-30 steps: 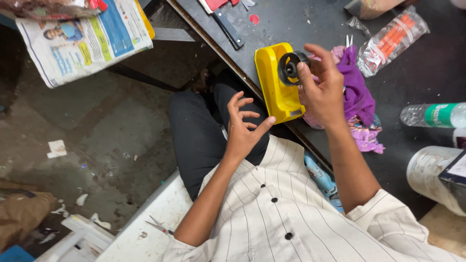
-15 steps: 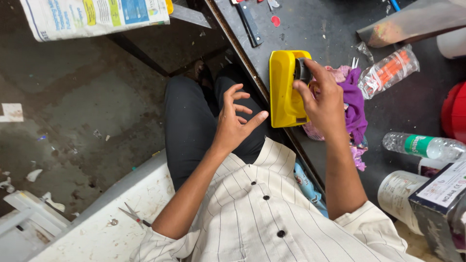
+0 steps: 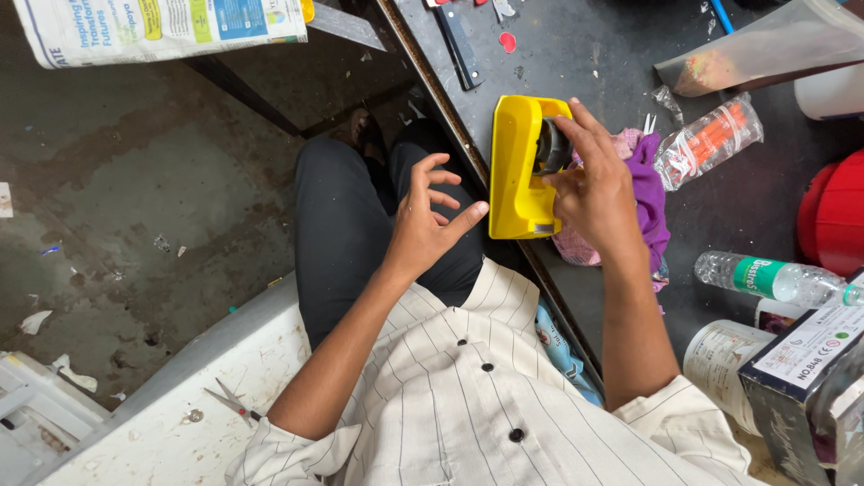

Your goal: The person assembles a yellow tape dispenser by inserting a roll of black tape into the housing. They wipe the dispenser with a cloth and adjust the tape roll to ensure it fits properly before placing the dispenser on the table.

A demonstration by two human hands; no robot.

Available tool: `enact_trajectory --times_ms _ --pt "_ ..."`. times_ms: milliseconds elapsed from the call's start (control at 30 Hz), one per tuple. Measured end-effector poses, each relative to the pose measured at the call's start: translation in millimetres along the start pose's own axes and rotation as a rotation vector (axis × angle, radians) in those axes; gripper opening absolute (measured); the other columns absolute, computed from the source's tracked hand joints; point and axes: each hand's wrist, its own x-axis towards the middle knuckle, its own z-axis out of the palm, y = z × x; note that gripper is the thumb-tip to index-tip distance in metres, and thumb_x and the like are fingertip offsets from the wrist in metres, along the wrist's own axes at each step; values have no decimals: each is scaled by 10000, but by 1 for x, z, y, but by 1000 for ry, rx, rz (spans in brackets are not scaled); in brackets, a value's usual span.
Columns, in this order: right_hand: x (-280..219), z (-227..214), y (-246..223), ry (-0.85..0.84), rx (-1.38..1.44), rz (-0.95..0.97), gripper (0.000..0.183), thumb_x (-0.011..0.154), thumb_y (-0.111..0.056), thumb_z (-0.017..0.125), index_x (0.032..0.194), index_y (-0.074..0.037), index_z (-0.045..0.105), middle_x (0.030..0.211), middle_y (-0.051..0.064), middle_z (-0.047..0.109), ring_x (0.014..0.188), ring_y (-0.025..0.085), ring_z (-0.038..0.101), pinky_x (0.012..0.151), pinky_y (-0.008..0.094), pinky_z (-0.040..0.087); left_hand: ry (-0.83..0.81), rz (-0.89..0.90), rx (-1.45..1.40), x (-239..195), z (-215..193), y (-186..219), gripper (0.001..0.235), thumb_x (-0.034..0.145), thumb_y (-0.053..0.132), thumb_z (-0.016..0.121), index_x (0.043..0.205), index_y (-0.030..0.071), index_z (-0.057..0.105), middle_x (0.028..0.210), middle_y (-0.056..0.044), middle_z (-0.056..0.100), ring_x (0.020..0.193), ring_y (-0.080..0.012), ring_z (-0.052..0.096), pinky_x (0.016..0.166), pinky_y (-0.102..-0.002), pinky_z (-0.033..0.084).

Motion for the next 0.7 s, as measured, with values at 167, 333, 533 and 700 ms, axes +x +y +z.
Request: enact_trajectory --times_ms 167,333,533,700 --pt "2 -7 0 -26 -79 -57 715 727 214 644 1405 -2 572 1561 166 513 1087 302 723 805 319 614 -50 -37 9 2 3 13 869 832 445 836 1493 85 400 1265 -143 690 999 -225 735 729 -338 638" --pt "3 5 10 48 -30 -80 704 771 189 652 1440 -6 548 1475 187 593 1104 294 737 827 320 619 -105 242 186 1 18 33 1090 747 527 904 1553 82 320 1513 -241 465 1371 -393 514 1036 -494 529" --pt "4 21 13 161 -86 -52 687 770 128 726 1417 -49 580 1374 150 678 923 255 762 788 325 604 -179 187 356 9 46 47 954 666 425 933 1431 125 449 1562 -267 315 1386 -472 435 1017 -515 499" --pt "7 8 11 74 -125 -30 669 721 43 820 1356 -40 625 1410 126 659 771 245 737 742 350 576 -172 205 474 11 50 42 597 705 288 913 1151 110 559 1542 -267 358 1316 -443 521 963 -474 546"
